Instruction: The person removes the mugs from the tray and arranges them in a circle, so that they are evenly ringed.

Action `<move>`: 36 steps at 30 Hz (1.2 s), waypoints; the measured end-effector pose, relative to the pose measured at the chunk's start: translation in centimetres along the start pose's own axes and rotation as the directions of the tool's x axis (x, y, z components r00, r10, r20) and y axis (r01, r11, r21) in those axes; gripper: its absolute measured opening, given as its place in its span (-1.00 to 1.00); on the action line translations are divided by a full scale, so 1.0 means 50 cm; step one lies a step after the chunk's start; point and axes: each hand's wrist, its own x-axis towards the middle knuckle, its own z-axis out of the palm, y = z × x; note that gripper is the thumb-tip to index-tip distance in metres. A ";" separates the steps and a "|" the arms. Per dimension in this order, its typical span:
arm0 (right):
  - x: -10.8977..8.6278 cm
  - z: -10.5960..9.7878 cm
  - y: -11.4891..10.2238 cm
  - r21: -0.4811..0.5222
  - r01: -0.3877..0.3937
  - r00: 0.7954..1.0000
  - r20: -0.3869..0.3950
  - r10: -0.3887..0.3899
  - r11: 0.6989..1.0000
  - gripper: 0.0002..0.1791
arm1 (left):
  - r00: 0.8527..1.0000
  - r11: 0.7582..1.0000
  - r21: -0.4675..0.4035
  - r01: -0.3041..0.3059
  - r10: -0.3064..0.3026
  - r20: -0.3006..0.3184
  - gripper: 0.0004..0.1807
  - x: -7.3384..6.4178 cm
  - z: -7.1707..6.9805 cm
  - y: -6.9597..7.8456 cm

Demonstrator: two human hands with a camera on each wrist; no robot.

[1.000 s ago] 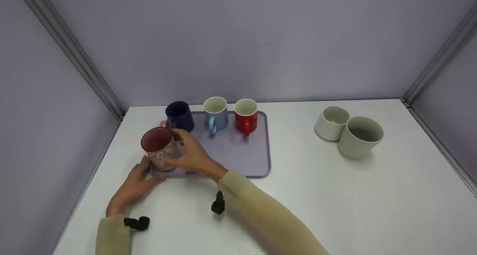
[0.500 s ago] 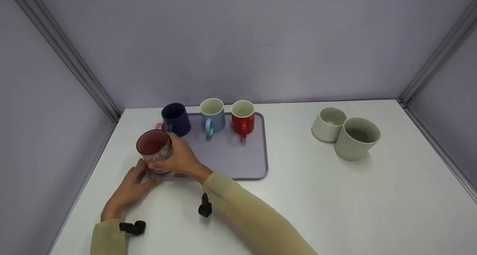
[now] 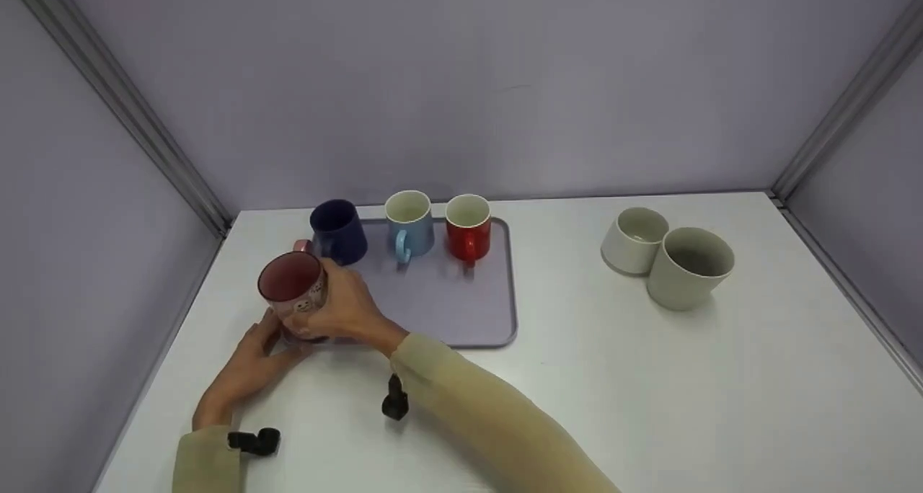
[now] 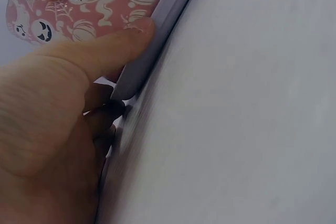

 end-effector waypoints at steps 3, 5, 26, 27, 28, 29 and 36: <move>-0.002 -0.011 -0.012 0.000 0.013 1.000 0.012 -0.013 1.000 -0.16 | 1.000 1.000 0.012 0.003 -0.003 -0.007 0.03 -0.001 0.000 0.002; -0.004 -0.021 -0.019 0.007 0.029 0.999 0.028 -0.029 1.000 -0.17 | 1.000 1.000 0.017 0.007 -0.007 -0.008 0.01 -0.002 0.001 0.002; -0.111 -0.255 -0.060 0.041 0.175 0.981 0.080 -0.178 0.984 -0.11 | 0.996 0.997 -0.011 0.083 -0.083 0.021 0.13 0.003 -0.003 0.009; -0.119 -0.267 -0.058 0.048 0.181 0.980 0.073 -0.184 0.982 -0.12 | 0.996 0.997 -0.016 0.081 -0.081 0.022 0.14 0.003 -0.003 0.009; -0.126 -0.278 -0.055 0.056 0.189 0.979 0.065 -0.193 0.980 -0.13 | 0.997 0.997 -0.013 0.079 -0.079 0.022 0.14 0.003 -0.003 0.009; -0.135 -0.289 -0.052 0.064 0.197 0.978 0.057 -0.200 0.978 -0.13 | 0.996 0.996 -0.013 0.083 -0.082 0.022 0.13 0.002 -0.003 0.010; -0.192 -0.352 -0.020 0.049 0.221 0.975 0.026 -0.222 0.974 -0.16 | 0.995 0.995 0.011 0.098 -0.098 0.027 0.12 -0.005 -0.003 0.007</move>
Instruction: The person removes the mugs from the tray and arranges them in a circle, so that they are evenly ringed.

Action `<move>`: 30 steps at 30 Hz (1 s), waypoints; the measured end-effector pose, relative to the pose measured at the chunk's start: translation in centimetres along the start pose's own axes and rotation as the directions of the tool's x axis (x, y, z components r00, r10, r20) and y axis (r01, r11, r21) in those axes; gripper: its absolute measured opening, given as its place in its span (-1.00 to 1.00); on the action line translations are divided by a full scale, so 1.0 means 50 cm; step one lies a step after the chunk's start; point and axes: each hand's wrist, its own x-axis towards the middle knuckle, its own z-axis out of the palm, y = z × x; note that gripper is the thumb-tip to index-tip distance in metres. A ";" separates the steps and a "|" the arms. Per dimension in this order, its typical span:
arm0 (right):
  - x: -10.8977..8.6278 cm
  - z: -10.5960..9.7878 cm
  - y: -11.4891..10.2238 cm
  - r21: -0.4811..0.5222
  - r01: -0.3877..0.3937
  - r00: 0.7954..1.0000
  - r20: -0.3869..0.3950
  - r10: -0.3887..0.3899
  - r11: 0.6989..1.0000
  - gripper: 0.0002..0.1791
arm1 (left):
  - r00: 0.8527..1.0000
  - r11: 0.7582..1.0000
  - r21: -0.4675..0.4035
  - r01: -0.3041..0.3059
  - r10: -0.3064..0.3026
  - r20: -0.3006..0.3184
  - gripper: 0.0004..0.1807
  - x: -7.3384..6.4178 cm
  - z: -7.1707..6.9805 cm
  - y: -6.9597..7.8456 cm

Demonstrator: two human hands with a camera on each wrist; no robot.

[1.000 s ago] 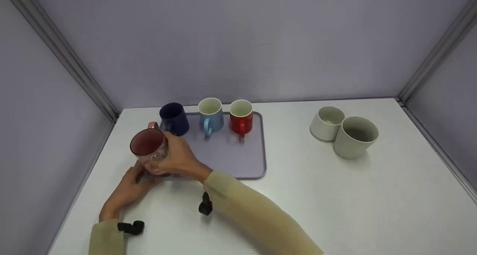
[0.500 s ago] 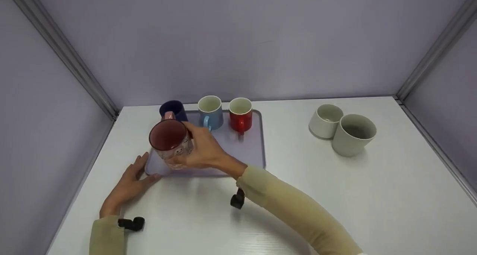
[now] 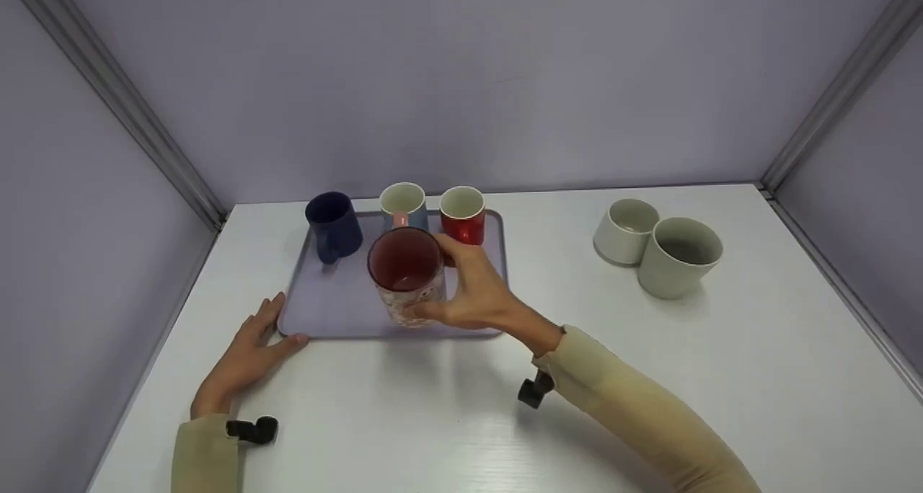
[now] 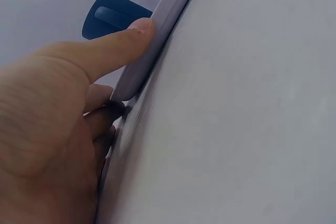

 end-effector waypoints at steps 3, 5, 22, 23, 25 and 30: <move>-0.027 -0.022 0.010 -0.018 -0.007 1.000 0.000 0.007 1.000 -0.15 | 1.000 1.000 0.003 0.020 -0.020 0.001 0.12 -0.004 -0.002 -0.004; -0.044 -0.037 0.019 -0.028 -0.017 1.000 -0.007 0.017 0.999 -0.13 | 1.000 1.000 0.003 0.023 -0.023 0.000 0.12 -0.006 -0.004 -0.006; -0.148 -0.170 0.081 -0.031 -0.114 0.984 -0.141 0.109 0.993 -0.07 | 0.999 0.999 0.008 0.043 -0.043 0.013 0.12 -0.004 0.000 -0.005; -0.152 -0.177 0.085 -0.034 -0.121 0.983 -0.145 0.114 0.992 -0.07 | 0.999 0.999 0.009 0.048 -0.048 0.013 0.13 -0.004 0.000 -0.005; -0.159 -0.190 0.093 -0.042 -0.134 0.980 -0.152 0.126 0.990 -0.06 | 0.998 0.998 0.013 0.056 -0.056 0.012 0.13 -0.006 0.001 -0.006; -0.174 -0.217 0.121 -0.057 -0.171 0.970 -0.183 0.158 0.984 -0.06 | 0.999 0.999 0.021 0.050 -0.050 0.007 0.13 -0.008 0.001 -0.007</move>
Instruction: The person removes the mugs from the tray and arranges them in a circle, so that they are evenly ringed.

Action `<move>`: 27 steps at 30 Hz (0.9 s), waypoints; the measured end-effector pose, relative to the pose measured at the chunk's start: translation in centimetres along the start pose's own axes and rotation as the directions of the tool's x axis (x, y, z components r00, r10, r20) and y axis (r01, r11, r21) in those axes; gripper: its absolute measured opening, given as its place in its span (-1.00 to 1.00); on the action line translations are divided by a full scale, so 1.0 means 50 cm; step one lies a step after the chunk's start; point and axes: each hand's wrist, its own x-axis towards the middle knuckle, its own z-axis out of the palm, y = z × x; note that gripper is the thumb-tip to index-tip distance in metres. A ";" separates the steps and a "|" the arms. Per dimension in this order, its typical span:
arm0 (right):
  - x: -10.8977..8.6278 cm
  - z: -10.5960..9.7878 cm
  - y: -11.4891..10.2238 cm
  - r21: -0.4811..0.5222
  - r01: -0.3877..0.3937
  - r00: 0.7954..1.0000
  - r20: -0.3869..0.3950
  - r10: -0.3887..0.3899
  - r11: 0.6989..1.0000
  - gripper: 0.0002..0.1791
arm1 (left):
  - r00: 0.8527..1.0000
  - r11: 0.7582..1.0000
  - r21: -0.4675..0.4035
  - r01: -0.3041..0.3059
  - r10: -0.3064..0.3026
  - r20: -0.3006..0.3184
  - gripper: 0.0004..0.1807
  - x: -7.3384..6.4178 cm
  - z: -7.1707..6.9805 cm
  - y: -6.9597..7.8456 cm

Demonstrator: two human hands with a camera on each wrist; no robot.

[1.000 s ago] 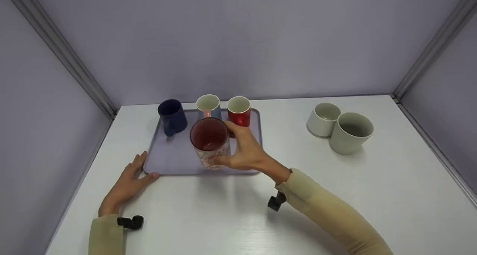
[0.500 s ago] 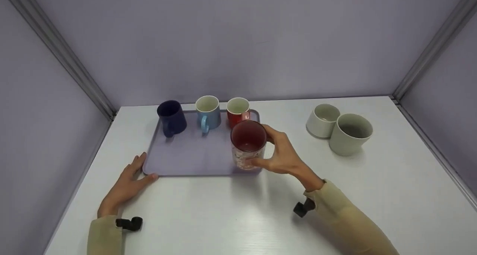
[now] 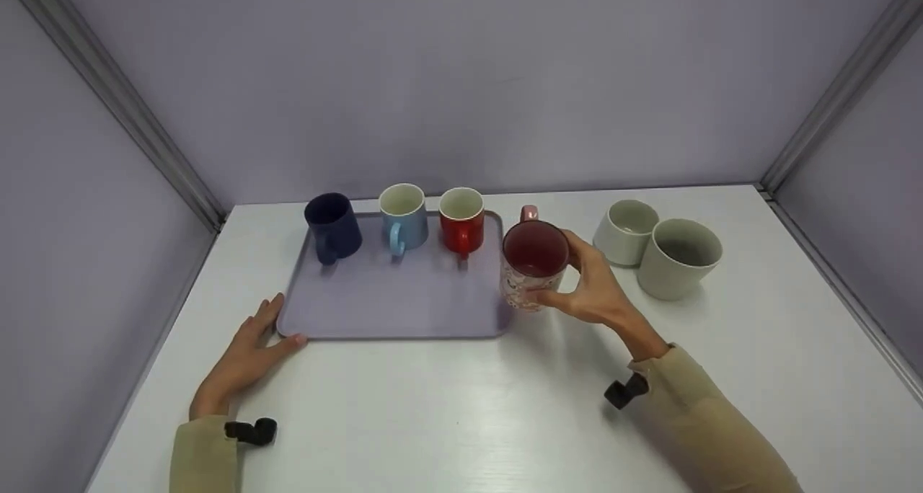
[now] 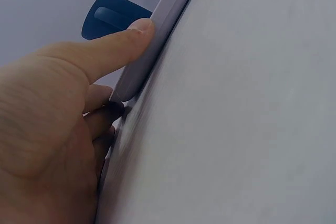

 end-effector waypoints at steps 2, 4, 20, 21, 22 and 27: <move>-0.002 -0.010 0.014 -0.008 -0.019 1.000 -0.016 0.019 1.000 -0.07 | 1.000 1.000 -0.002 0.004 -0.004 0.001 0.13 0.000 0.000 0.001; -0.004 -0.019 0.028 -0.014 -0.037 0.999 -0.034 0.037 0.999 -0.06 | 1.000 1.000 -0.006 0.010 -0.010 0.004 0.13 0.000 0.001 0.002; -0.027 -0.077 0.107 -0.030 -0.175 0.980 -0.101 0.171 0.984 -0.11 | 1.000 1.000 -0.020 -0.005 0.005 0.006 0.13 -0.004 0.001 -0.003; -0.028 -0.079 0.111 -0.028 -0.173 0.980 -0.105 0.169 0.984 -0.11 | 1.000 1.000 -0.027 -0.010 0.011 0.005 0.13 -0.004 0.000 -0.003; -0.028 -0.081 0.114 -0.028 -0.172 0.980 -0.110 0.168 0.985 -0.11 | 1.000 0.999 -0.029 -0.017 0.017 0.004 0.13 -0.003 0.000 -0.002; -0.032 -0.093 0.126 -0.055 -0.190 0.974 -0.135 0.181 0.980 -0.12 | 0.999 0.999 -0.032 -0.043 0.043 -0.001 0.12 -0.001 -0.003 0.000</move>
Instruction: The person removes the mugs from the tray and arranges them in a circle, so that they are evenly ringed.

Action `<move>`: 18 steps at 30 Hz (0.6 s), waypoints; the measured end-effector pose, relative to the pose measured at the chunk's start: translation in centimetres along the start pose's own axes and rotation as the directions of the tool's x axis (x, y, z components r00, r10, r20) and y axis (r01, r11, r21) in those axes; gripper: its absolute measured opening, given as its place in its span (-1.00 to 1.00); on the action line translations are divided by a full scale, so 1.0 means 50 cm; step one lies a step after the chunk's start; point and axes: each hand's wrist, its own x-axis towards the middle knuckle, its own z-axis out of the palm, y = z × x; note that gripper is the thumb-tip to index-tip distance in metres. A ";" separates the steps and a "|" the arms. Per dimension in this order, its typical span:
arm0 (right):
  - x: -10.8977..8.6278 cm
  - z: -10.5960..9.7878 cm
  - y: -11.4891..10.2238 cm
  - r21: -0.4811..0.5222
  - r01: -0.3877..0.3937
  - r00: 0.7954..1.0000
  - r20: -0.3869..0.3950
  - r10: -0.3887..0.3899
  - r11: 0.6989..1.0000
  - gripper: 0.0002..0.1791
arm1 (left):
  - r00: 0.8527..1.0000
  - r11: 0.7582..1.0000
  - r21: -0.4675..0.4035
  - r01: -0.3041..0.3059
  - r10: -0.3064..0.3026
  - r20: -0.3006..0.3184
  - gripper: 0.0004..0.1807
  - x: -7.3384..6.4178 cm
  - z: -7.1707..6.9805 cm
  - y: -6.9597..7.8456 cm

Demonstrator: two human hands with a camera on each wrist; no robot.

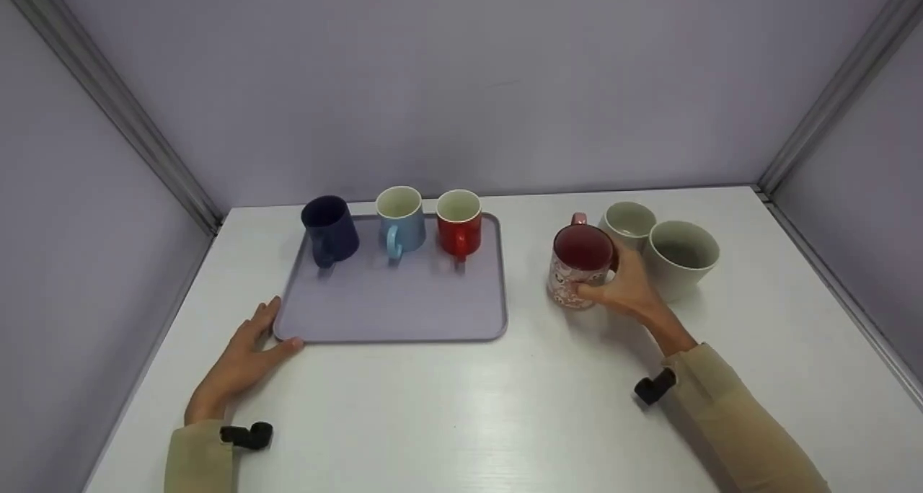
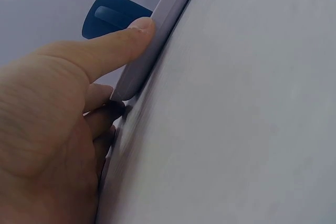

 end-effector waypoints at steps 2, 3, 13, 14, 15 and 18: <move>-0.001 -0.004 0.001 -0.007 -0.014 1.000 0.006 0.014 1.000 -0.12 | 1.000 1.000 0.008 0.002 -0.002 -0.001 0.13 0.000 -0.001 -0.001; -0.001 -0.006 0.000 -0.003 -0.024 1.000 0.012 0.024 1.000 -0.13 | 1.000 1.000 0.012 0.003 -0.003 -0.002 0.12 0.000 -0.001 -0.001; 0.001 -0.020 0.009 0.027 -0.046 0.996 0.075 0.043 0.999 -0.11 | 1.000 1.000 0.009 0.024 -0.024 -0.003 0.13 -0.004 -0.001 0.000; 0.002 -0.022 0.009 0.029 -0.047 0.996 0.081 0.044 0.998 -0.10 | 1.000 1.000 0.013 0.023 -0.023 -0.004 0.12 -0.004 -0.001 0.000; 0.002 -0.023 0.009 0.028 -0.048 0.995 0.086 0.046 0.998 -0.10 | 1.000 1.000 0.018 0.026 -0.026 -0.004 0.12 -0.003 0.000 0.001; 0.003 -0.031 0.005 0.037 -0.056 0.994 0.092 0.052 0.998 -0.08 | 0.999 0.999 0.032 0.035 -0.035 -0.001 0.12 -0.002 0.001 0.002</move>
